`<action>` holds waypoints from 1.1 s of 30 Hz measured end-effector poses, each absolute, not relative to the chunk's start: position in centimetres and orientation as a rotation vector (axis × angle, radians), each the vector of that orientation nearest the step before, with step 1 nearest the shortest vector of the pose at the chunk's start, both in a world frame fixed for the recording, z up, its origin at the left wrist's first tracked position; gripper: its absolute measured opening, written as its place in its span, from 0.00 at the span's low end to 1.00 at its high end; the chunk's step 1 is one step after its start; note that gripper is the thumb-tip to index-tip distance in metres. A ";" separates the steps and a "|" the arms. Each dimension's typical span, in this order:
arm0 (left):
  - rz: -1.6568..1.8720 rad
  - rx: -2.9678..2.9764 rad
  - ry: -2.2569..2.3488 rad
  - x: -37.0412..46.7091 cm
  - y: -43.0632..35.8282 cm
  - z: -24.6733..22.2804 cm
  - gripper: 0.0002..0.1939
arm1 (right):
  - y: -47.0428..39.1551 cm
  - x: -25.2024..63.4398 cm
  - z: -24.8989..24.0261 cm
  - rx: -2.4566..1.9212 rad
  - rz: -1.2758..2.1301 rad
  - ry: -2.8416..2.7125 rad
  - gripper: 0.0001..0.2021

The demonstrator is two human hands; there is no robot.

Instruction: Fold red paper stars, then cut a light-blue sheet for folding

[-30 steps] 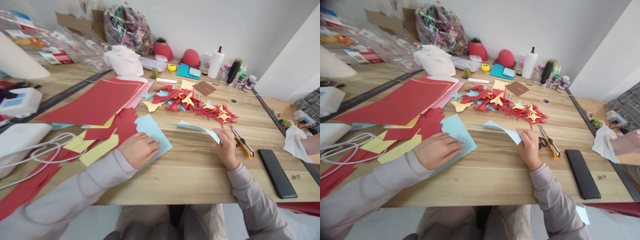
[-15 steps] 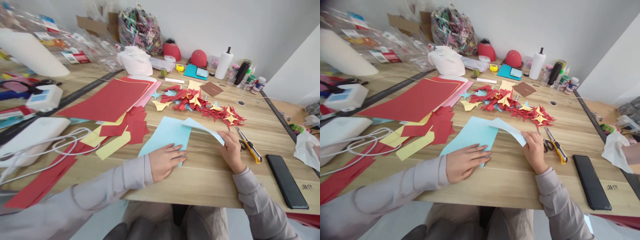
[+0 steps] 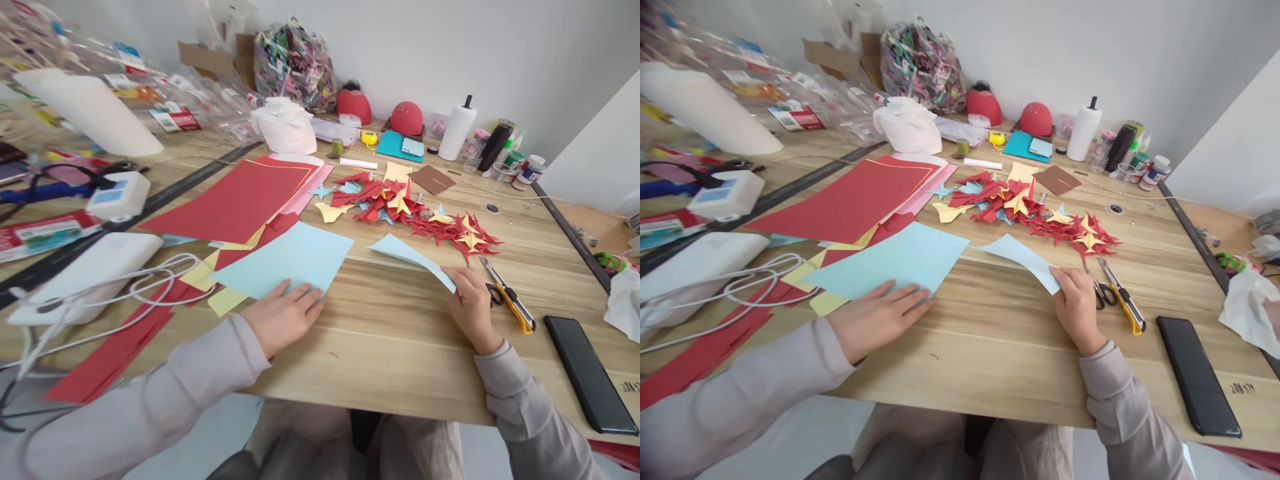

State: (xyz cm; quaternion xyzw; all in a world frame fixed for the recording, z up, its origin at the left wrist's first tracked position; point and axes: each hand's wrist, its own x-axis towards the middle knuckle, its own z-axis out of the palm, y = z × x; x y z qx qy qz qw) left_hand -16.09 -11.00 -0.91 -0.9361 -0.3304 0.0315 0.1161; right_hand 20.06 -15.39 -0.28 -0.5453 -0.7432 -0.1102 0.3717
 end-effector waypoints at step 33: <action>-0.774 -2.739 -0.598 -8.2 -5.9 -0.4 0.15 | -15.8 20.2 0.2 -1.260 -0.092 -2.251 0.19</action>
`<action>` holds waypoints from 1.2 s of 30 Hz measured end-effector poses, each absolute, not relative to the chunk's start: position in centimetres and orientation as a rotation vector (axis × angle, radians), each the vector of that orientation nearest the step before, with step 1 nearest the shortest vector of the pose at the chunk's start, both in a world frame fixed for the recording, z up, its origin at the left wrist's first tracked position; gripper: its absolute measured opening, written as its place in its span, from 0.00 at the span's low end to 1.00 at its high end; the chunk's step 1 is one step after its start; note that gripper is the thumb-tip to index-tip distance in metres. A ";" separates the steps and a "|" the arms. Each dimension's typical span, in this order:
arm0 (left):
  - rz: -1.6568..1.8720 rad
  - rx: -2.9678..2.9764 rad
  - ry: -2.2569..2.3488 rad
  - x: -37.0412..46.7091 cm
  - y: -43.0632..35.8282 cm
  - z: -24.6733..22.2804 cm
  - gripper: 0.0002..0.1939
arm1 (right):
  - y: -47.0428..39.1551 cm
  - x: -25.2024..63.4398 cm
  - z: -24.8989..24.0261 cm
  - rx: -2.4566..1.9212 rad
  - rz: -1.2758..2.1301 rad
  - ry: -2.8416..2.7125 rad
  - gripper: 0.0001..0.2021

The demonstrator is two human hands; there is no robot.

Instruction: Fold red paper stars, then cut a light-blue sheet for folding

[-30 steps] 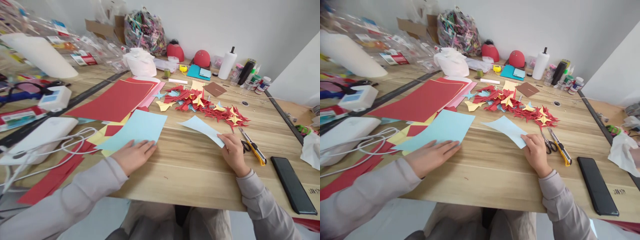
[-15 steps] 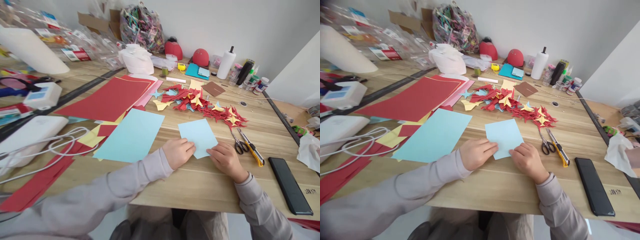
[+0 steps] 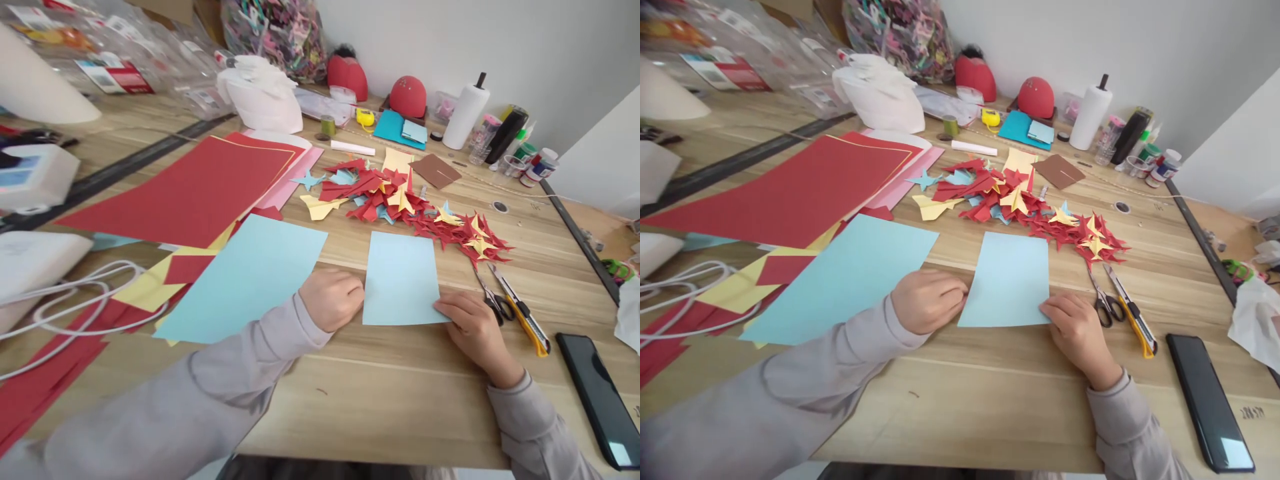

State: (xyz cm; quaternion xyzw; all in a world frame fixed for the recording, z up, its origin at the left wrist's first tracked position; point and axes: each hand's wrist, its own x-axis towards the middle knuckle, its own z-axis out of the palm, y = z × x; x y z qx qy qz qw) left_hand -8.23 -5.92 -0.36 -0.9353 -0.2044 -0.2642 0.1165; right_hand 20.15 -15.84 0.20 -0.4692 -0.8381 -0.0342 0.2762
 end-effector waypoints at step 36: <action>-1.987 -3.336 -1.835 -5.7 -6.9 0.6 0.08 | -14.6 20.0 1.3 -1.277 0.877 -0.671 0.12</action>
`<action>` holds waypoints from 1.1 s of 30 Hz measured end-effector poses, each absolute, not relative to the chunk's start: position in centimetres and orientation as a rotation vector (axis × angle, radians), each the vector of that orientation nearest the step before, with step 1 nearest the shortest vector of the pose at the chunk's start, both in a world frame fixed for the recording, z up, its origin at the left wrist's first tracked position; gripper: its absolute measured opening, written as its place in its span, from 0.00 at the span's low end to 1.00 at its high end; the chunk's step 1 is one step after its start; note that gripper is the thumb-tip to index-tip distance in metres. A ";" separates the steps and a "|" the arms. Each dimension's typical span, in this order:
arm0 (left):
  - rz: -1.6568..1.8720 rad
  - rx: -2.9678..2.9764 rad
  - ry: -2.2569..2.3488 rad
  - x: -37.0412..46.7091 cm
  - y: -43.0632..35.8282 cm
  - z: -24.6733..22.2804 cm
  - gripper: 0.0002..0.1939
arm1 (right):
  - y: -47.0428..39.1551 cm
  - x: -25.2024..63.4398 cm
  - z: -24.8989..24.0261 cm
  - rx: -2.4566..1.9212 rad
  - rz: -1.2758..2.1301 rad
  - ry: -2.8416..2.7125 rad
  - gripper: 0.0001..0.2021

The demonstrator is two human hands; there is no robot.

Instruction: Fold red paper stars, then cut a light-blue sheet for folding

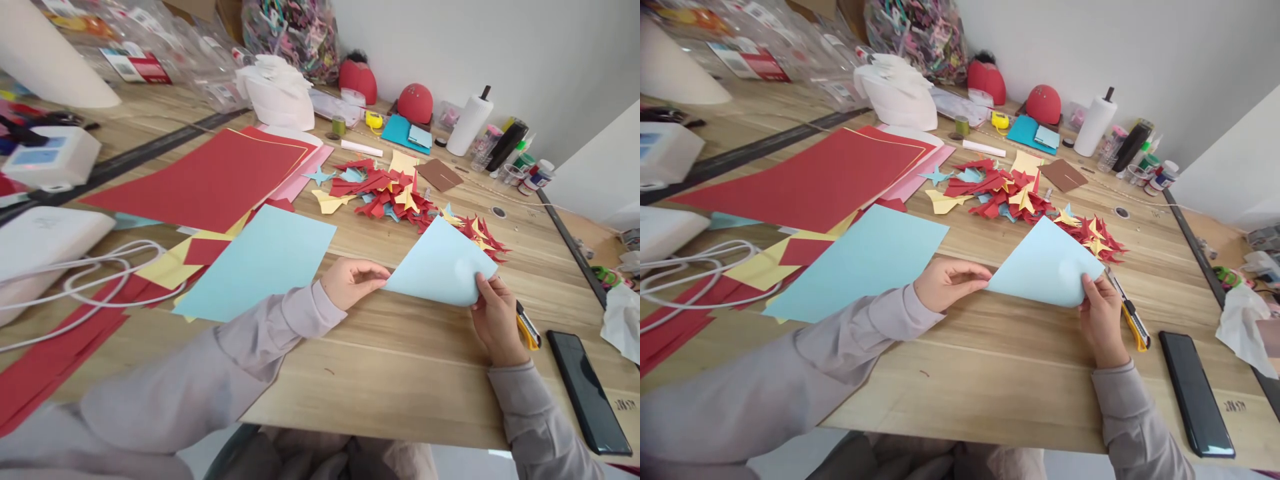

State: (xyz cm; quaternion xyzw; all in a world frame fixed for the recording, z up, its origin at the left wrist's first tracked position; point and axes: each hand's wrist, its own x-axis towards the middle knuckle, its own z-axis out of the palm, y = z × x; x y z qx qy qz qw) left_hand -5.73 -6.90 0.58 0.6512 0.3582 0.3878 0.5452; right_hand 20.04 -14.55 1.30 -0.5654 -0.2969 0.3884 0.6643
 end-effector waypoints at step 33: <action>0.680 0.912 0.723 -6.8 -5.4 1.8 0.04 | -14.9 20.8 2.2 -1.257 1.212 -0.544 0.17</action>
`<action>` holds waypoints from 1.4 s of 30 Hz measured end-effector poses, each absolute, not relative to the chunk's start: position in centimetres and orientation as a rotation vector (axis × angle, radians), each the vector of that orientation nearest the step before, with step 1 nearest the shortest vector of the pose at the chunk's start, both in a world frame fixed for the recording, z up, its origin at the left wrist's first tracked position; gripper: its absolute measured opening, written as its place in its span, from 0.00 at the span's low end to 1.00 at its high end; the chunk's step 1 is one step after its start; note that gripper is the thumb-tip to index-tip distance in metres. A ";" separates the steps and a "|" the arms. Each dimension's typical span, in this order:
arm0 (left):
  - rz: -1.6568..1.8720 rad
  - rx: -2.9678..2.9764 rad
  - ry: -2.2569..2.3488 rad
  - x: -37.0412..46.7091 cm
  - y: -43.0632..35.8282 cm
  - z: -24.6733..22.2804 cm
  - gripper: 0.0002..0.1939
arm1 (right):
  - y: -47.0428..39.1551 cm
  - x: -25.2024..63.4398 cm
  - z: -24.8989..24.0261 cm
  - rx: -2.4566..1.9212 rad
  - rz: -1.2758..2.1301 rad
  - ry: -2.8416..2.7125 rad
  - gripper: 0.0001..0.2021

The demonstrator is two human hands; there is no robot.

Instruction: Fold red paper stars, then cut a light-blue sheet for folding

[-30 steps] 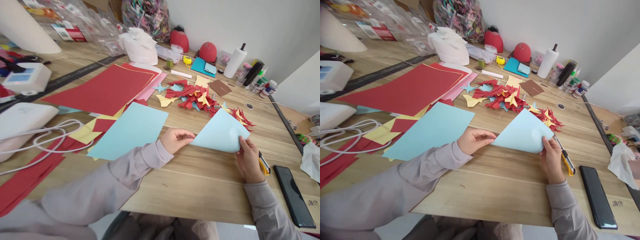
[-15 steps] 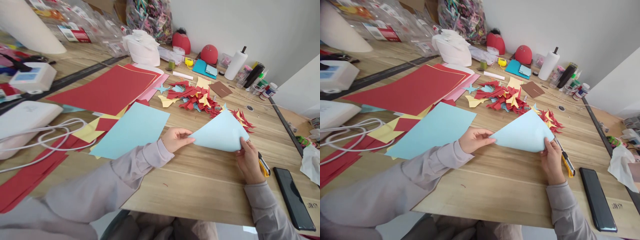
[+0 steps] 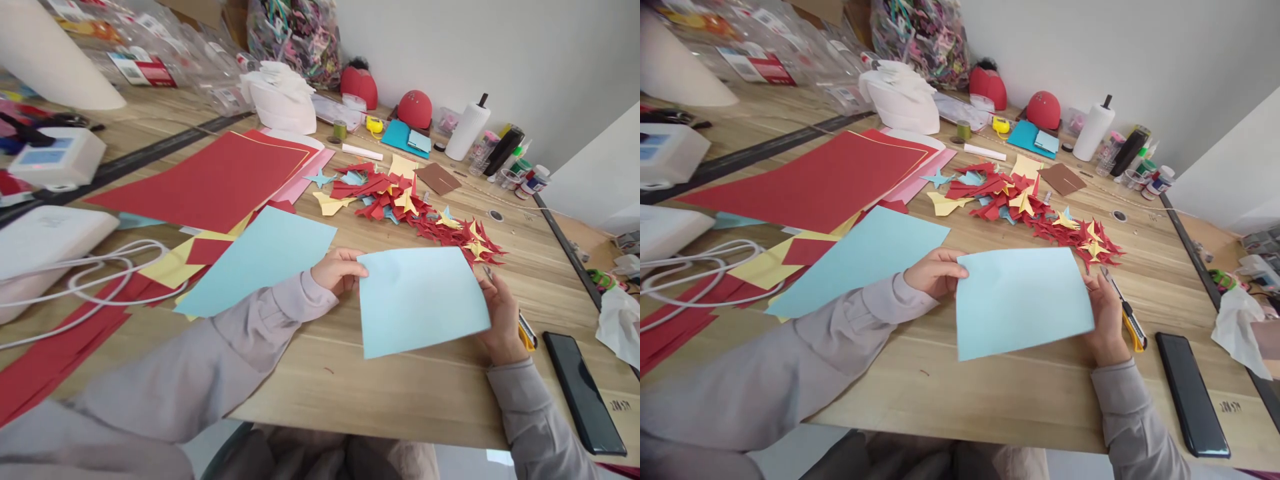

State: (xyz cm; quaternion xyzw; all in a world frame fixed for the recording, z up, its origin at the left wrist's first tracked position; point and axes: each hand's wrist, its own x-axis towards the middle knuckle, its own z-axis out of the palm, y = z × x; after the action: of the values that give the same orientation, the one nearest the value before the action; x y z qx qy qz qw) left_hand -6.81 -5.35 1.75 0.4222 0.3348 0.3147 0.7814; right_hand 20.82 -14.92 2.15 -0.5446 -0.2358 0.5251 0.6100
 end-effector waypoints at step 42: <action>0.882 0.897 1.120 -5.8 -5.8 0.4 0.20 | -17.7 20.7 1.4 -2.619 -0.522 -1.768 0.15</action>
State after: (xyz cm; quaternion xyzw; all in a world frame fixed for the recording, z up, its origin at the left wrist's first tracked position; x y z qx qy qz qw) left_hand -5.82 -5.78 0.41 0.3972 0.4963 0.3906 0.6658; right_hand 20.67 -17.71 1.40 -0.8173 -0.5518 -0.1630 -0.0304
